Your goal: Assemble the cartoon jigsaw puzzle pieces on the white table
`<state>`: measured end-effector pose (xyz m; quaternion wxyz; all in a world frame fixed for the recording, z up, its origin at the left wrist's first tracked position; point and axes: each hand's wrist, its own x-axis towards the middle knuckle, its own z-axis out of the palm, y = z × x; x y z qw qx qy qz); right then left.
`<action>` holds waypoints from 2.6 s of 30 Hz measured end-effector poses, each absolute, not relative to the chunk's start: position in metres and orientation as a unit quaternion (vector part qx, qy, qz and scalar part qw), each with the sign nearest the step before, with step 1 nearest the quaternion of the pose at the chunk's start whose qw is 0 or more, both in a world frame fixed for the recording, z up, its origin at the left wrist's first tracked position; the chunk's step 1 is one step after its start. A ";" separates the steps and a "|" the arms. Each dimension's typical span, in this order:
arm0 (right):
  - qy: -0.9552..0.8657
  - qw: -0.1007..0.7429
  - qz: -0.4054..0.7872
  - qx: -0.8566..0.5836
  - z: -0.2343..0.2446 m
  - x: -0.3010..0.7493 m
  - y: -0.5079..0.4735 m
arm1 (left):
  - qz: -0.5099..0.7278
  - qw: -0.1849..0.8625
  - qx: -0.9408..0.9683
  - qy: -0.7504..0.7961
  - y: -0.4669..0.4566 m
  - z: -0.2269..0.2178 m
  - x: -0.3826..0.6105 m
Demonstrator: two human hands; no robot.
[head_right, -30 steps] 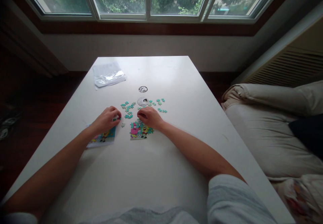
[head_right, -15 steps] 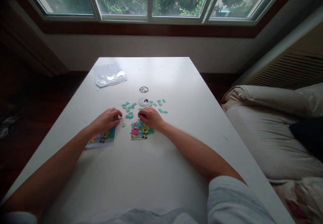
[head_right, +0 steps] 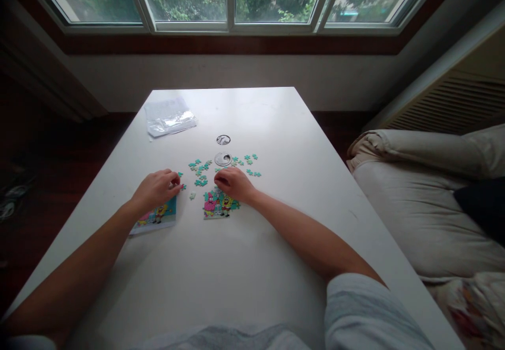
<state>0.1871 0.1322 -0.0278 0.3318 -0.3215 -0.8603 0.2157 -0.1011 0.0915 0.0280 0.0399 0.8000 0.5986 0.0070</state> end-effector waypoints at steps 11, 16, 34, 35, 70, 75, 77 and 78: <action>-0.860 0.331 0.217 -0.323 -0.025 0.187 0.132 | -0.019 0.031 0.788 0.614 0.088 0.026 -0.093; -0.860 0.327 0.217 -0.327 -0.027 0.187 0.133 | -0.021 0.031 0.783 0.621 0.088 0.027 -0.095; -0.861 0.323 0.226 -0.322 -0.024 0.188 0.132 | -0.009 0.073 0.798 0.598 0.090 0.027 -0.096; -0.861 0.323 0.226 -0.323 -0.024 0.188 0.132 | -0.007 0.074 0.799 0.596 0.090 0.028 -0.097; -0.861 0.321 0.224 -0.325 -0.023 0.187 0.132 | 0.003 0.145 0.814 0.563 0.088 0.031 -0.092; -0.863 0.317 0.223 -0.325 -0.024 0.187 0.132 | -0.030 0.139 0.832 0.536 0.078 0.042 -0.087; -0.863 0.318 0.222 -0.324 -0.025 0.187 0.132 | -0.044 0.137 0.839 0.525 0.075 0.046 -0.086; -0.863 0.319 0.222 -0.324 -0.024 0.187 0.132 | -0.050 0.136 0.841 0.521 0.073 0.047 -0.085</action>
